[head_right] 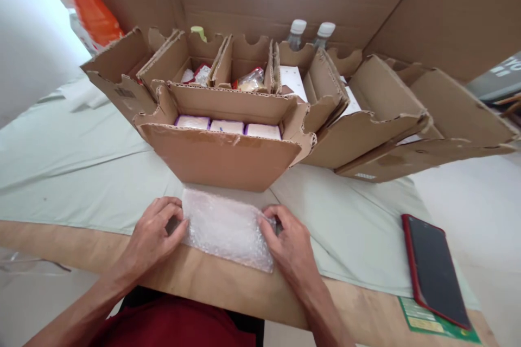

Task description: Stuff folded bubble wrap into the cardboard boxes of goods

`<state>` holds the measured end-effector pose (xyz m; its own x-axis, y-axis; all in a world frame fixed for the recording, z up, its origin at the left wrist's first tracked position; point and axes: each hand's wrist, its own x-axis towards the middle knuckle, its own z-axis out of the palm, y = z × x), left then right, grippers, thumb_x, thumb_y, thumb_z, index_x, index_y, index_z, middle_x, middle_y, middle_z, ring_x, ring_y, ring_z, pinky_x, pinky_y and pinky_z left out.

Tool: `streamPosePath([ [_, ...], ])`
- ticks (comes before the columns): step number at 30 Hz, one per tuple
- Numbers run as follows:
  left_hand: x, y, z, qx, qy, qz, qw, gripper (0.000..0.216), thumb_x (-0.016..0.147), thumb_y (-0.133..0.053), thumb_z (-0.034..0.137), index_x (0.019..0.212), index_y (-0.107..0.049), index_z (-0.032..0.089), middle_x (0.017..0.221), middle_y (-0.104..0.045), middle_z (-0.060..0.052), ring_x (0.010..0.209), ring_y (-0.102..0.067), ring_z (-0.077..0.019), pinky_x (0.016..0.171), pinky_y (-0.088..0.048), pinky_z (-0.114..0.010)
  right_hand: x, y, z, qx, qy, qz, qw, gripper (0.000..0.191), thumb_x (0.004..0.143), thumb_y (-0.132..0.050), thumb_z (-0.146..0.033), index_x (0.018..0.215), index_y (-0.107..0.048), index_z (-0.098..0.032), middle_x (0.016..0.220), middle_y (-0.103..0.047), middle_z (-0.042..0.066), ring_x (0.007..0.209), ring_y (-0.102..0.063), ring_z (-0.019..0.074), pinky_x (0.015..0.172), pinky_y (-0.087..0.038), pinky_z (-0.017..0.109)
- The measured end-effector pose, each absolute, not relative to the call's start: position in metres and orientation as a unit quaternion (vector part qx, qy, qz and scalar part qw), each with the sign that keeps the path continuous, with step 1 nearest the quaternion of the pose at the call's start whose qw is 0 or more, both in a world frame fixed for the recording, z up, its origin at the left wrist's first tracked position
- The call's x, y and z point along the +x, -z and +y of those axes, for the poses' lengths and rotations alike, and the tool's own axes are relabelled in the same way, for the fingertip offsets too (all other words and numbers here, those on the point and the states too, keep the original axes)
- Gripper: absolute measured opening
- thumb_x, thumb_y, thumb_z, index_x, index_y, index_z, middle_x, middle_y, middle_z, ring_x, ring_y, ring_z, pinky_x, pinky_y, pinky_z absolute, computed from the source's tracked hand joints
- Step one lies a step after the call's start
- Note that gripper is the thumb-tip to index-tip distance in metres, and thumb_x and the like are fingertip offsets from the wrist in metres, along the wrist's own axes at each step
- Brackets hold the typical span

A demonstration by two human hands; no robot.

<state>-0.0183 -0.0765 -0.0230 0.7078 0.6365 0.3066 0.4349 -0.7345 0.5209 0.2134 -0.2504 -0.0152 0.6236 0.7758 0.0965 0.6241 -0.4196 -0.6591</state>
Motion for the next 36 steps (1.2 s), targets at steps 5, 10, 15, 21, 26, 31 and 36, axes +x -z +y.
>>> streamPosePath([
  [5,-0.044,0.001,-0.061,0.832,-0.192,0.376,0.361,0.012,0.088,-0.053,0.028,0.079,-0.058,0.022,0.065,-0.061,0.004,0.058,-0.059,-0.0136,0.053,-0.044,-0.024,0.188,0.004,-0.265,-0.795,-0.248,-0.416,0.365,0.034,0.093,-0.056,-0.043,0.118,-0.06,-0.021,0.084,-0.069,0.001,0.064,-0.062,0.0148,0.06,-0.049,0.026],
  [10,-0.077,-0.023,-0.011,0.834,-0.175,0.422,0.31,0.018,0.086,-0.056,0.037,0.091,-0.066,0.022,0.078,-0.07,0.001,0.07,-0.066,-0.0172,0.062,-0.05,-0.026,0.14,-0.001,-0.238,-0.701,-0.375,-0.511,0.326,0.054,0.096,-0.05,-0.031,0.149,-0.045,-0.027,0.091,-0.07,0.0,0.064,-0.061,0.013,0.064,-0.048,0.025],
  [15,-0.064,-0.02,0.038,0.872,-0.201,0.403,0.191,0.026,0.085,-0.058,0.029,0.105,-0.068,0.017,0.102,-0.075,-0.009,0.095,-0.07,-0.0269,0.087,-0.055,-0.041,0.114,-0.011,-0.189,-0.646,-0.411,-0.567,0.303,0.052,0.097,-0.052,-0.025,0.148,-0.051,-0.035,0.119,-0.073,0.001,0.102,-0.067,0.019,0.092,-0.048,0.032],
  [21,-0.079,-0.005,0.001,0.875,-0.343,0.298,0.165,0.022,0.093,-0.057,0.019,0.114,-0.065,0.017,0.111,-0.069,-0.012,0.108,-0.065,-0.0253,0.094,-0.054,-0.042,0.118,-0.009,-0.173,-0.661,-0.467,-0.517,0.279,0.038,0.095,-0.057,-0.035,0.129,-0.07,-0.024,0.091,-0.073,0.003,0.079,-0.065,0.0185,0.078,-0.05,0.031],
  [26,-0.108,0.008,-0.078,0.892,-0.302,0.228,0.246,0.038,0.082,-0.068,0.017,0.12,-0.062,0.021,0.122,-0.065,-0.012,0.124,-0.056,-0.0307,0.104,-0.05,-0.049,0.118,-0.004,-0.171,-0.63,-0.533,-0.47,0.314,0.041,0.093,-0.058,-0.041,0.128,-0.069,-0.022,0.087,-0.073,0.004,0.078,-0.066,0.02,0.073,-0.051,0.031],
  [31,-0.101,0.026,-0.1,0.904,-0.27,0.253,0.217,0.04,0.086,-0.059,0.009,0.125,-0.059,0.02,0.121,-0.067,-0.013,0.121,-0.058,-0.0298,0.104,-0.049,-0.05,0.112,-0.002,-0.166,-0.608,-0.575,-0.417,0.354,0.039,0.093,-0.058,-0.042,0.121,-0.067,-0.018,0.083,-0.074,0.005,0.082,-0.07,0.0222,0.08,-0.051,0.035],
  [36,-0.093,0.026,-0.084,0.889,-0.317,0.23,0.237,0.038,0.086,-0.049,-0.002,0.113,-0.063,0.02,0.101,-0.074,-0.007,0.102,-0.065,-0.0239,0.094,-0.051,-0.044,0.117,-0.007,-0.175,-0.588,-0.583,-0.431,0.36,0.035,0.091,-0.058,-0.031,0.122,-0.065,-0.018,0.088,-0.072,0.004,0.081,-0.07,0.019,0.078,-0.052,0.032],
])
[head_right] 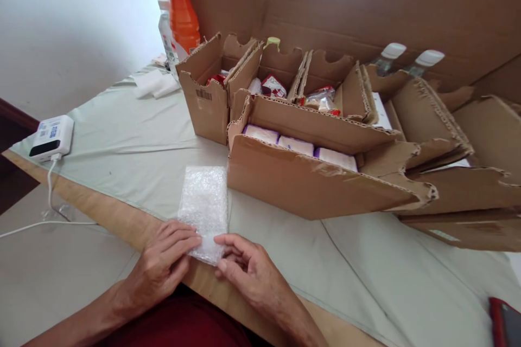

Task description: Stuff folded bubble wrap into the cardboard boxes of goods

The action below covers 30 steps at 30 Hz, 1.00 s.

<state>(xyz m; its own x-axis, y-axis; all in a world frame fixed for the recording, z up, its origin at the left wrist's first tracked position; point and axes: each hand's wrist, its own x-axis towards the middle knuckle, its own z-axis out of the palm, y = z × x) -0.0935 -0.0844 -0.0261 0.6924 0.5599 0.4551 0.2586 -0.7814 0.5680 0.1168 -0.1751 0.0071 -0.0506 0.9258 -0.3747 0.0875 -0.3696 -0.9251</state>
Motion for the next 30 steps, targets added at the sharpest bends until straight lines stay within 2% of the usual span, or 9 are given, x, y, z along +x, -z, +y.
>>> streamPosePath([
  [4,-0.093,0.018,-0.073,0.869,-0.313,0.244,0.296,0.03,0.089,-0.051,0.002,0.11,-0.065,0.019,0.09,-0.074,-0.006,0.088,-0.066,-0.0207,0.081,-0.053,-0.037,0.126,-0.009,-0.184,-0.663,-0.416,-0.534,0.319,0.046,0.088,-0.059,-0.024,0.133,-0.06,-0.025,0.107,-0.07,0.006,0.079,-0.066,0.0165,0.067,-0.054,0.027],
  [6,-0.093,0.014,-0.069,0.868,-0.301,0.255,0.303,0.028,0.091,-0.052,0.005,0.111,-0.066,0.018,0.087,-0.073,-0.006,0.083,-0.066,-0.0196,0.076,-0.054,-0.034,0.127,-0.009,-0.183,-0.673,-0.311,-0.594,0.312,0.053,0.085,-0.062,-0.021,0.137,-0.058,-0.027,0.128,-0.065,0.009,0.104,-0.067,0.0218,0.084,-0.057,0.034],
  [8,-0.092,0.01,-0.067,0.869,-0.293,0.262,0.302,0.028,0.092,-0.051,0.008,0.114,-0.066,0.017,0.086,-0.072,-0.006,0.081,-0.066,-0.0187,0.074,-0.055,-0.033,0.122,-0.007,-0.175,-0.646,-0.251,-0.648,0.317,0.057,0.085,-0.064,-0.019,0.14,-0.056,-0.028,0.142,-0.059,0.009,0.127,-0.058,0.026,0.103,-0.05,0.042],
  [10,-0.093,0.006,-0.066,0.867,-0.286,0.267,0.308,0.029,0.092,-0.052,0.011,0.118,-0.065,0.018,0.088,-0.073,-0.006,0.081,-0.066,-0.0182,0.075,-0.056,-0.032,0.117,-0.004,-0.164,-0.618,-0.25,-0.671,0.325,0.046,0.089,-0.061,-0.019,0.134,-0.061,-0.027,0.132,-0.067,0.008,0.121,-0.061,0.0249,0.104,-0.049,0.042],
  [13,-0.099,0.002,-0.065,0.863,-0.279,0.276,0.318,0.042,0.087,-0.06,0.015,0.129,-0.06,0.02,0.104,-0.075,-0.008,0.093,-0.069,-0.0208,0.083,-0.058,-0.035,0.11,0.001,-0.148,-0.616,-0.309,-0.631,0.356,0.026,0.095,-0.055,-0.023,0.115,-0.071,-0.024,0.102,-0.076,0.005,0.093,-0.069,0.0207,0.09,-0.054,0.035],
  [16,-0.105,0.002,-0.064,0.856,-0.281,0.298,0.314,0.045,0.087,-0.058,0.015,0.132,-0.059,0.02,0.111,-0.076,-0.009,0.099,-0.071,-0.0213,0.088,-0.059,-0.035,0.109,0.004,-0.14,-0.634,-0.367,-0.566,0.377,0.025,0.097,-0.053,-0.03,0.111,-0.073,-0.022,0.1,-0.076,0.005,0.089,-0.07,0.0201,0.085,-0.053,0.031],
  [19,-0.107,0.006,-0.063,0.833,-0.28,0.36,0.314,0.036,0.091,-0.054,0.019,0.125,-0.065,0.018,0.104,-0.078,-0.008,0.086,-0.073,-0.0189,0.076,-0.06,-0.029,0.11,0.004,-0.139,-0.645,-0.391,-0.543,0.371,0.027,0.096,-0.053,-0.034,0.11,-0.072,-0.021,0.098,-0.076,0.004,0.086,-0.069,0.0201,0.081,-0.052,0.03],
  [23,-0.103,0.009,-0.061,0.811,-0.27,0.411,0.318,0.036,0.091,-0.055,0.026,0.123,-0.068,0.014,0.077,-0.074,-0.003,0.057,-0.063,-0.0142,0.051,-0.052,-0.023,0.108,0.004,-0.136,-0.654,-0.397,-0.532,0.363,0.027,0.094,-0.052,-0.033,0.109,-0.071,-0.021,0.091,-0.075,0.002,0.08,-0.066,0.0185,0.075,-0.049,0.028],
  [30,-0.098,0.011,-0.055,0.81,-0.284,0.407,0.313,0.032,0.092,-0.055,0.03,0.116,-0.07,0.014,0.066,-0.069,0.001,0.047,-0.058,-0.0117,0.044,-0.048,-0.021,0.108,0.002,-0.13,-0.674,-0.386,-0.527,0.346,0.028,0.092,-0.052,-0.031,0.108,-0.071,-0.019,0.087,-0.073,0.001,0.075,-0.063,0.016,0.071,-0.045,0.026],
])
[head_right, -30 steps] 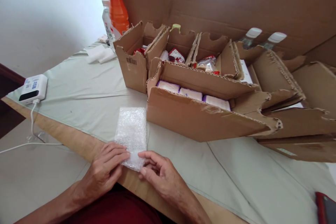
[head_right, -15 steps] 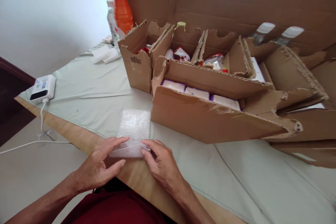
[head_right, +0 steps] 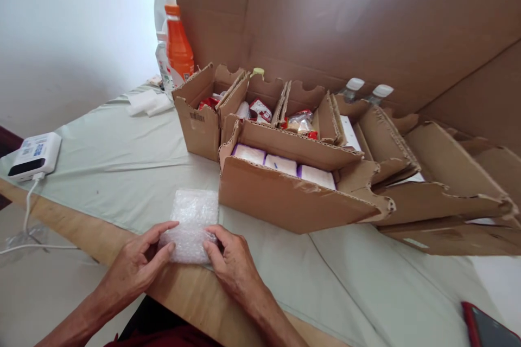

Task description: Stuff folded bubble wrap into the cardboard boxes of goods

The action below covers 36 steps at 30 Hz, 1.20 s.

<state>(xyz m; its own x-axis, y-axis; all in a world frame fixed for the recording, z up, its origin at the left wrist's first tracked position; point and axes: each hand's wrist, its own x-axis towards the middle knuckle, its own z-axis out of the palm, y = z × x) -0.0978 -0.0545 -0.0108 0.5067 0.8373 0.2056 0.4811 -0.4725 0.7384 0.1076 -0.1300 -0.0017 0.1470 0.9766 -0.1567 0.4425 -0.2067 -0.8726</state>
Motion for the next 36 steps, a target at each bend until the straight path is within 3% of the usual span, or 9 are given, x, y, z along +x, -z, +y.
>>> streamPosePath([
  [5,-0.094,0.007,-0.053,0.822,-0.352,0.364,0.26,0.031,0.089,-0.06,0.025,0.118,-0.069,0.019,0.085,-0.075,-0.005,0.07,-0.071,-0.0166,0.063,-0.06,-0.024,0.108,0.003,-0.131,-0.674,-0.386,-0.527,0.347,0.026,0.091,-0.053,-0.03,0.106,-0.072,-0.02,0.083,-0.072,0.0,0.073,-0.061,0.015,0.069,-0.044,0.025],
  [13,-0.1,0.038,-0.05,0.826,-0.319,0.361,0.29,0.042,0.092,-0.06,0.03,0.134,-0.061,0.029,0.107,-0.079,-0.004,0.088,-0.077,-0.0186,0.081,-0.063,-0.026,0.11,0.011,-0.135,-0.672,-0.372,-0.532,0.356,0.024,0.088,-0.055,-0.03,0.101,-0.073,-0.02,0.079,-0.07,0.0,0.07,-0.061,0.015,0.066,-0.043,0.024],
  [17,-0.099,0.041,-0.049,0.818,-0.295,0.385,0.31,0.041,0.093,-0.061,0.035,0.133,-0.063,0.027,0.11,-0.079,-0.005,0.09,-0.077,-0.0193,0.078,-0.064,-0.024,0.111,0.011,-0.136,-0.664,-0.389,-0.524,0.365,0.022,0.088,-0.055,-0.029,0.098,-0.072,-0.02,0.078,-0.07,-0.001,0.069,-0.059,0.0141,0.064,-0.042,0.023],
  [20,-0.094,0.024,-0.048,0.82,-0.287,0.377,0.322,0.036,0.089,-0.062,0.028,0.124,-0.069,0.025,0.107,-0.08,-0.005,0.087,-0.077,-0.0188,0.072,-0.064,-0.023,0.112,0.01,-0.136,-0.654,-0.407,-0.515,0.376,0.022,0.09,-0.056,-0.033,0.1,-0.073,-0.02,0.081,-0.071,-0.001,0.071,-0.06,0.0148,0.065,-0.044,0.023],
  [23,-0.092,0.006,-0.05,0.823,-0.277,0.369,0.33,0.031,0.086,-0.062,0.023,0.116,-0.072,0.022,0.102,-0.08,-0.006,0.088,-0.077,-0.0194,0.074,-0.063,-0.025,0.113,0.007,-0.135,-0.635,-0.426,-0.515,0.388,0.025,0.094,-0.054,-0.035,0.1,-0.073,-0.02,0.088,-0.074,0.001,0.078,-0.065,0.0166,0.071,-0.048,0.024],
  [26,-0.095,-0.007,-0.059,0.827,-0.278,0.35,0.341,0.03,0.086,-0.061,0.021,0.114,-0.071,0.02,0.096,-0.079,-0.006,0.081,-0.075,-0.0173,0.073,-0.062,-0.026,0.115,0.003,-0.136,-0.611,-0.42,-0.535,0.405,0.022,0.093,-0.052,-0.024,0.099,-0.072,-0.021,0.096,-0.075,0.003,0.088,-0.068,0.0174,0.08,-0.05,0.026],
  [32,-0.104,-0.027,-0.069,0.831,-0.258,0.226,0.439,0.03,0.088,-0.06,0.019,0.117,-0.067,0.02,0.08,-0.074,-0.001,0.072,-0.069,-0.0138,0.068,-0.057,-0.025,0.139,-0.018,-0.154,-0.575,-0.346,-0.653,0.352,0.031,0.09,-0.043,-0.006,0.085,-0.069,-0.023,0.109,-0.073,0.004,0.102,-0.067,0.0176,0.09,-0.052,0.032],
  [36,-0.097,-0.032,-0.06,0.826,-0.291,0.266,0.403,0.023,0.093,-0.056,0.013,0.112,-0.067,0.019,0.082,-0.072,-0.001,0.074,-0.066,-0.0116,0.07,-0.053,-0.023,0.17,-0.032,-0.179,-0.603,-0.229,-0.699,0.308,0.036,0.091,-0.042,-0.004,0.087,-0.071,-0.025,0.11,-0.075,0.004,0.105,-0.068,0.0196,0.091,-0.054,0.037],
])
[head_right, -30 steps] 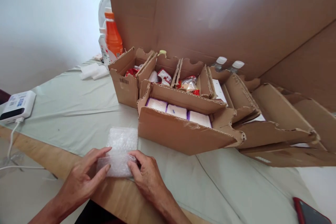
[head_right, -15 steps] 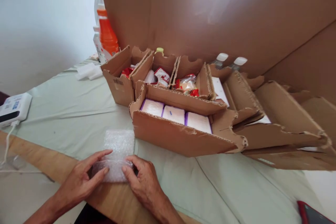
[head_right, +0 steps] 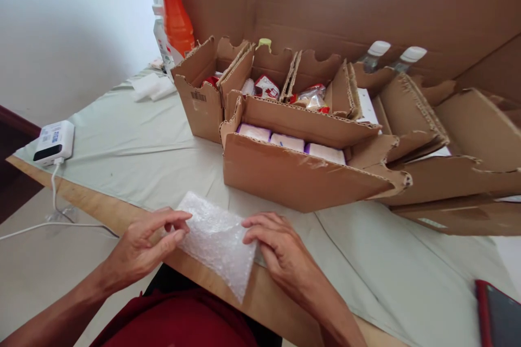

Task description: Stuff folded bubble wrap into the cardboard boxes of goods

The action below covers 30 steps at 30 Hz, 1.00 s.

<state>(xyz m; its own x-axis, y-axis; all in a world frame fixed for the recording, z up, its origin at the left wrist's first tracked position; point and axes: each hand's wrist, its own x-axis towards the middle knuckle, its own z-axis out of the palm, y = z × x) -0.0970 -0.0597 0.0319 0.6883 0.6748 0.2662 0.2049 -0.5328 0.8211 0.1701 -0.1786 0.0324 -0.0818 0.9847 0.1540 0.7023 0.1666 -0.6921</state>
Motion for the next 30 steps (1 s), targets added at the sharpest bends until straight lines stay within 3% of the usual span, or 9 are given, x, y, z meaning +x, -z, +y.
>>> streamPosePath([
  [4,-0.081,-0.027,-0.054,0.864,-0.268,0.23,0.36,0.023,0.093,-0.055,0.01,0.111,-0.067,0.018,0.092,-0.073,-0.004,0.087,-0.066,-0.0156,0.078,-0.054,-0.028,0.184,-0.046,-0.202,-0.622,-0.126,-0.722,0.274,0.039,0.093,-0.043,-0.006,0.107,-0.072,-0.029,0.128,-0.07,0.005,0.121,-0.063,0.0239,0.097,-0.053,0.046],
  [7,-0.067,-0.019,-0.055,0.903,-0.215,0.189,0.32,0.024,0.094,-0.052,0.009,0.111,-0.068,0.017,0.101,-0.072,-0.007,0.093,-0.067,-0.0197,0.081,-0.055,-0.033,0.166,-0.048,-0.204,-0.646,-0.1,-0.711,0.258,0.034,0.096,-0.048,-0.013,0.116,-0.07,-0.03,0.132,-0.068,0.005,0.121,-0.063,0.0254,0.097,-0.053,0.048],
  [14,-0.05,0.004,-0.054,0.946,-0.105,0.217,0.218,0.024,0.09,-0.055,0.005,0.105,-0.07,0.015,0.093,-0.067,-0.008,0.088,-0.066,-0.0253,0.079,-0.057,-0.04,0.1,0.003,-0.18,-0.652,-0.071,-0.727,0.203,0.04,0.091,-0.055,-0.013,0.129,-0.063,-0.012,0.141,-0.062,0.016,0.126,-0.059,0.0328,0.099,-0.051,0.05],
  [16,-0.051,0.007,-0.052,0.949,-0.105,0.21,0.211,0.021,0.09,-0.057,0.008,0.104,-0.07,0.016,0.094,-0.067,-0.008,0.089,-0.066,-0.0252,0.08,-0.057,-0.04,0.104,0.017,-0.189,-0.647,-0.041,-0.736,0.197,0.039,0.093,-0.055,-0.015,0.132,-0.061,-0.012,0.143,-0.06,0.015,0.13,-0.056,0.0328,0.102,-0.048,0.05],
  [21,-0.053,0.007,-0.05,0.946,-0.118,0.193,0.234,0.018,0.091,-0.057,0.011,0.102,-0.07,0.017,0.098,-0.067,-0.008,0.093,-0.066,-0.0248,0.082,-0.056,-0.04,0.14,0.027,-0.237,-0.66,0.016,-0.72,0.212,0.031,0.1,-0.051,-0.021,0.129,-0.06,-0.018,0.141,-0.061,0.012,0.132,-0.053,0.0291,0.103,-0.042,0.047],
  [25,-0.062,0.003,-0.048,0.926,-0.184,0.195,0.268,0.021,0.093,-0.054,0.011,0.108,-0.067,0.018,0.105,-0.067,-0.007,0.096,-0.066,-0.0204,0.085,-0.055,-0.033,0.161,0.024,-0.257,-0.727,0.05,-0.631,0.266,0.02,0.103,-0.048,-0.026,0.116,-0.063,-0.02,0.126,-0.067,0.011,0.119,-0.06,0.0263,0.095,-0.045,0.042],
  [30,-0.088,0.006,-0.037,0.905,-0.255,0.312,0.139,0.017,0.095,-0.057,0.025,0.109,-0.066,0.018,0.103,-0.066,-0.009,0.096,-0.065,-0.0242,0.085,-0.054,-0.038,0.163,0.025,-0.248,-0.797,0.096,-0.562,0.202,0.028,0.103,-0.047,-0.04,0.103,-0.066,-0.02,0.127,-0.065,0.015,0.116,-0.06,0.0344,0.089,-0.046,0.048],
])
